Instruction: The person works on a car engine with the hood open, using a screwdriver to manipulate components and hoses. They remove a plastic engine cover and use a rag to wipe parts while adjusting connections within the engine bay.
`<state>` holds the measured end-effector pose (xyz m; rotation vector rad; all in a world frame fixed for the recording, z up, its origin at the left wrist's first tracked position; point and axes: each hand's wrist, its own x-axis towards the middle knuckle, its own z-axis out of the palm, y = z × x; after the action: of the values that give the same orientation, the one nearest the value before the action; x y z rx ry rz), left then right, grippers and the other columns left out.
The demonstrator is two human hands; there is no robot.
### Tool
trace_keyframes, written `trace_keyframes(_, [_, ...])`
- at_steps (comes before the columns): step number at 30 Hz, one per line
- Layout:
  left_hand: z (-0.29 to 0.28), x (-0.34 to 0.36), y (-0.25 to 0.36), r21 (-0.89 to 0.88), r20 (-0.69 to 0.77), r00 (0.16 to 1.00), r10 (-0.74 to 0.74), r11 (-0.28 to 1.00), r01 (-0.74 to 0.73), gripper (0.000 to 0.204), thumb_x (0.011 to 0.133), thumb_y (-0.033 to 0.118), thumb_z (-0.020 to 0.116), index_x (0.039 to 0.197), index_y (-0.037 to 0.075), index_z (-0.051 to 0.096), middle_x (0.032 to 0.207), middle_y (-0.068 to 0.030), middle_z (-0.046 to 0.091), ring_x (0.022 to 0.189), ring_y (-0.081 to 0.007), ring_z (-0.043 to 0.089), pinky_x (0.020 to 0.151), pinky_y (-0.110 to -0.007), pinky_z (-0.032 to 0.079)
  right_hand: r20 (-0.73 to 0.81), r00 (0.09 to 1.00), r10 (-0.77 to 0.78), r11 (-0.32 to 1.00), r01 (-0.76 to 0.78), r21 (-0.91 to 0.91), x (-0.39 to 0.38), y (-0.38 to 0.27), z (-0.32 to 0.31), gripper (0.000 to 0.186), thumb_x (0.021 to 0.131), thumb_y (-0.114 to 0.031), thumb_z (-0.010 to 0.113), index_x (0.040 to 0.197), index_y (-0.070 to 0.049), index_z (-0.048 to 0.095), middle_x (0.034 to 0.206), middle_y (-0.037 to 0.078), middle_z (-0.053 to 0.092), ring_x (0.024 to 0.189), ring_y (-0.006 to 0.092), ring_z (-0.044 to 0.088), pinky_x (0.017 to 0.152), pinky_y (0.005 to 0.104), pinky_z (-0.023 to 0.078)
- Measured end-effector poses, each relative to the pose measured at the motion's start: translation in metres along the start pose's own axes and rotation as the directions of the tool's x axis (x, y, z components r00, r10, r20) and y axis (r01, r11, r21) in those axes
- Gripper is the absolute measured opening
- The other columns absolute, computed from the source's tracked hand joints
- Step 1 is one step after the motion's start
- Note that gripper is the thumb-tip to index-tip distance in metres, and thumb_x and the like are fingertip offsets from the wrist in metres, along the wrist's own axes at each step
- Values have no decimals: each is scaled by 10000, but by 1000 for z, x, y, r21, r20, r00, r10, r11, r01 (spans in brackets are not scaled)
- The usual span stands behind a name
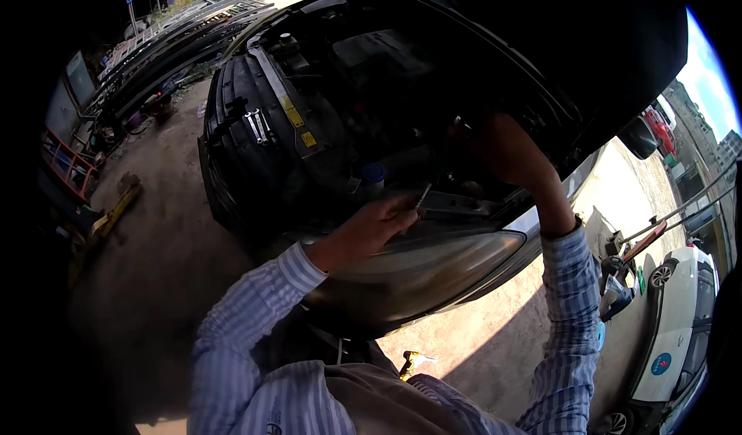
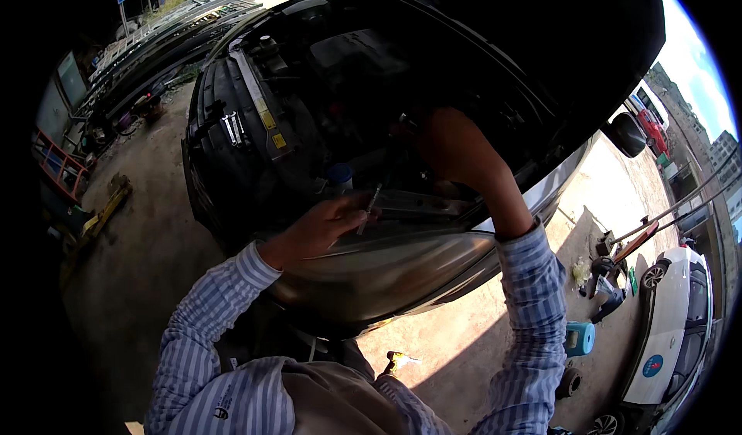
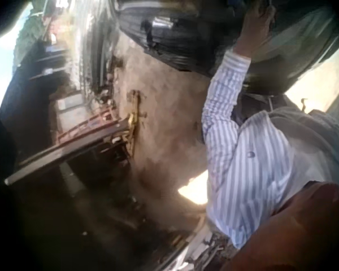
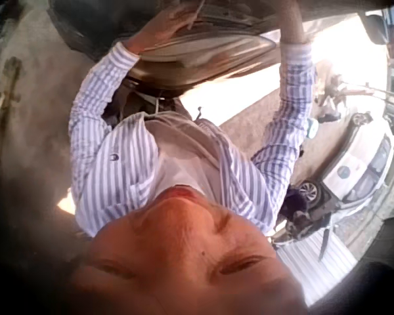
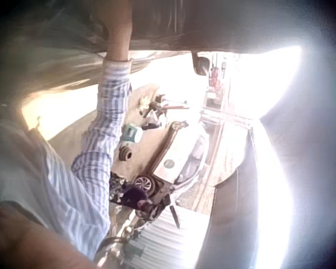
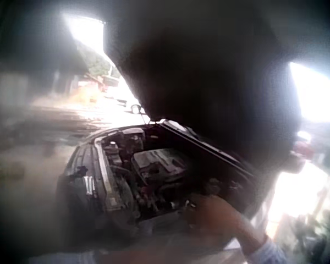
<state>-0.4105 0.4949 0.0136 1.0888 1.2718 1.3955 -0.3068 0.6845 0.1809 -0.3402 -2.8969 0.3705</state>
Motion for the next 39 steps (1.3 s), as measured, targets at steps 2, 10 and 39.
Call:
trace_keyframes(2, [-48,54,0,2,26,999,24,1000,-24,446,1076,258,524,1448,15,490,1338,-100,599,1239,-190,570,1042,-357,469,-51,992,-117,986,110,-127,58,38,-2,296,999,-313,615,1074,-30,656,920,186,698,829,308,700,703,411,529])
trace_keyframes(10, [-192,231,-56,162,-240,971,2,986,38,519,1068,305,523,1477,-6,449,1450,-173,524,1346,-320,509,1091,-427,443,-144,985,91,925,-137,-354,203,132,13,376,1025,-384,546,1148,-36,614,1053,189,680,975,329,671,823,448,528])
trace_keyframes(39, [-265,351,-129,287,-44,996,-76,954,85,403,1033,156,501,1417,89,602,1102,-22,675,961,-63,599,898,-230,486,260,961,97,638,140,-757,413,243,191,191,852,-141,676,995,-62,777,1055,179,735,989,350,709,814,462,565])
